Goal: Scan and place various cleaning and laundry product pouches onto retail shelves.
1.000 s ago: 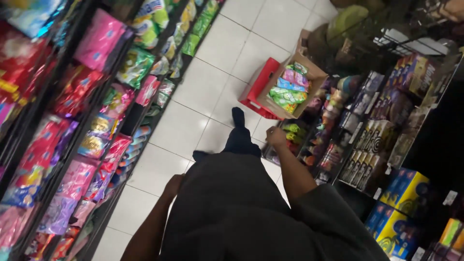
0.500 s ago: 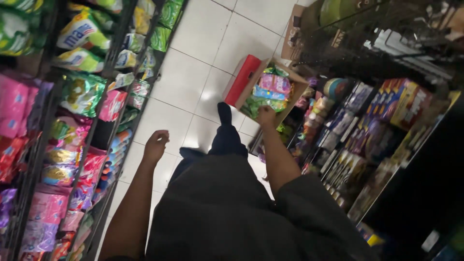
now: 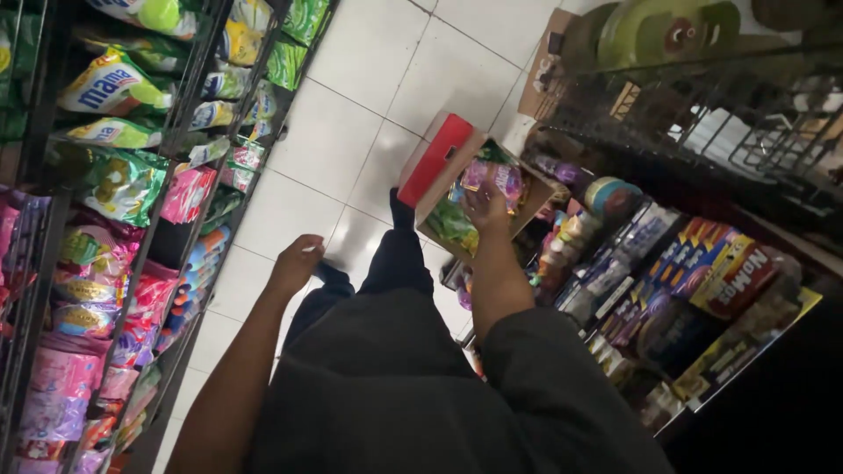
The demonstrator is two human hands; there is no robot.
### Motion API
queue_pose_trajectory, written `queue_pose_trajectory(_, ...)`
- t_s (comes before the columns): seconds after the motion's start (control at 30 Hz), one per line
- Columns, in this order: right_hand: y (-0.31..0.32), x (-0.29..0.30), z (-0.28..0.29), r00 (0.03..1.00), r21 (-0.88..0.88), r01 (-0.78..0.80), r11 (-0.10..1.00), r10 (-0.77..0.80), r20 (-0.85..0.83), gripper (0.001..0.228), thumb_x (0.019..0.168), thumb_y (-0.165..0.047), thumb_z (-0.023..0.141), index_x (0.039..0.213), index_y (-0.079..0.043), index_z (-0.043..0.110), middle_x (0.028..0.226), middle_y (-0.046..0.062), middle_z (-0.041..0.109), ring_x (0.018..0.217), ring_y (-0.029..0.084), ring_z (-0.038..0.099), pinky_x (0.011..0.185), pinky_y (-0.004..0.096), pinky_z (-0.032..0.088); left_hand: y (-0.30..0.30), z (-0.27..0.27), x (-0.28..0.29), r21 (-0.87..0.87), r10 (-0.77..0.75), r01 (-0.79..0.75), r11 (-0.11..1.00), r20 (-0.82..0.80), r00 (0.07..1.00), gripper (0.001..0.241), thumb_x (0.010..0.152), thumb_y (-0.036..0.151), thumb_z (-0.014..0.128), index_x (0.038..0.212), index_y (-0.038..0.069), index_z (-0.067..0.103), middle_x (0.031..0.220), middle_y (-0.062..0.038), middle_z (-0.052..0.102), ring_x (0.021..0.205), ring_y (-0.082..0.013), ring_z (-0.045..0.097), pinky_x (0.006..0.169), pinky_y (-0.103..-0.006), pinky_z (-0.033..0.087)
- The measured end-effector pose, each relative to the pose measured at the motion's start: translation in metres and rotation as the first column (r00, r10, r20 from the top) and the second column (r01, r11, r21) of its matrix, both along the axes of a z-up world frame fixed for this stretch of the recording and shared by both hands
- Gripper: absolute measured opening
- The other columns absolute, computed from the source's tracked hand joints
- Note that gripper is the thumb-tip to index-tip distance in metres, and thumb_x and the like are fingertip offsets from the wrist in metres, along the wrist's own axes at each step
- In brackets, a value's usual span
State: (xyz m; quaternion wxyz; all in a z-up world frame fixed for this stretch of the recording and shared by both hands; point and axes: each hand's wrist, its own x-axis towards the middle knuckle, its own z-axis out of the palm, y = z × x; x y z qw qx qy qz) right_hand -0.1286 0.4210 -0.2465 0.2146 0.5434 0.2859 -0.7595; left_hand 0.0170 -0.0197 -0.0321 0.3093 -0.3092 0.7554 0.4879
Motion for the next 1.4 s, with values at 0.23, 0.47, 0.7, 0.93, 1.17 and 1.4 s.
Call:
queue_pose_trajectory(0.23,0.036,0.027,-0.15,0.988,0.179,0.065,0.982,-0.038,-0.151,0.015,0.094,-0.018,0.072,0.104,-0.012,0.061,0.092,0.004,0.056,0.081,0.021,0.057,0.064,0.036,0.045,-0.033,-0.038,0.045,-0.183,-0.105,0.089,0.979,-0.084,0.991,0.03,0.095,0.026,0.069,0.121,0.011,0.071,0.112,-0.01,0.076,0.106,-0.0183,0.071,0.092,-0.0306,0.053)
queue_pose_trajectory(0.47,0.027,0.003,0.049,0.943,0.174,-0.149,0.974,0.192,-0.271,0.038,0.078,0.008,0.059,0.113,-0.008,0.065,0.106,0.001,0.076,0.085,0.016,0.075,0.061,0.03,0.055,-0.012,-0.028,0.046,-0.019,-0.019,0.02,1.0,0.056,0.998,0.034,0.097,0.028,0.061,0.125,0.01,0.068,0.109,-0.013,0.078,0.102,-0.029,0.076,0.09,-0.0364,0.057)
queue_pose_trajectory(0.7,-0.037,-0.022,0.27,0.623,0.398,-0.59,0.702,0.71,-0.33,0.025,0.088,0.004,0.066,0.111,-0.004,0.06,0.11,0.015,0.068,0.089,0.023,0.073,0.069,0.034,0.064,0.043,0.003,-0.006,-0.001,-0.125,0.13,0.991,-0.298,0.946,0.042,0.095,0.038,0.067,0.125,0.008,0.069,0.124,-0.01,0.074,0.115,-0.0243,0.069,0.1,-0.0369,0.052)
queue_pose_trajectory(0.93,-0.142,-0.019,0.397,0.123,0.486,-0.722,0.492,0.782,-0.611,0.039,0.084,0.011,0.073,0.112,-0.008,0.056,0.103,0.003,0.062,0.09,0.015,0.062,0.069,0.028,0.053,0.072,0.176,-0.049,0.94,0.28,-0.255,0.224,0.189,0.941,0.07,0.092,0.045,0.064,0.145,0.003,0.049,0.137,-0.016,0.064,0.123,-0.0347,0.065,0.101,-0.0548,0.053)
queue_pose_trajectory(1.17,-0.215,-0.002,0.43,-0.189,0.759,-0.63,0.164,0.916,-0.354,0.048,0.094,-0.013,0.076,0.124,-0.009,0.038,0.09,0.009,0.068,0.081,0.011,0.063,0.067,0.026,0.054,0.052,0.198,-0.012,0.954,0.602,-0.203,0.22,0.031,0.798,0.05,0.092,0.015,0.072,0.138,0.0,0.056,0.131,-0.016,0.067,0.119,-0.0309,0.068,0.104,-0.0448,0.056)
queue_pose_trajectory(1.4,-0.273,0.031,0.421,-0.278,0.587,-0.81,0.013,0.872,-0.403,0.05,0.092,-0.021,0.073,0.131,-0.007,0.046,0.091,0.004,0.067,0.073,0.007,0.059,0.062,0.024,0.049,0.023,0.184,0.036,0.921,0.746,-0.327,0.213,0.063,0.663,0.049,0.088,0.011,0.076,0.132,-0.001,0.059,0.121,-0.017,0.071,0.112,-0.0304,0.072,0.103,-0.0445,0.058)
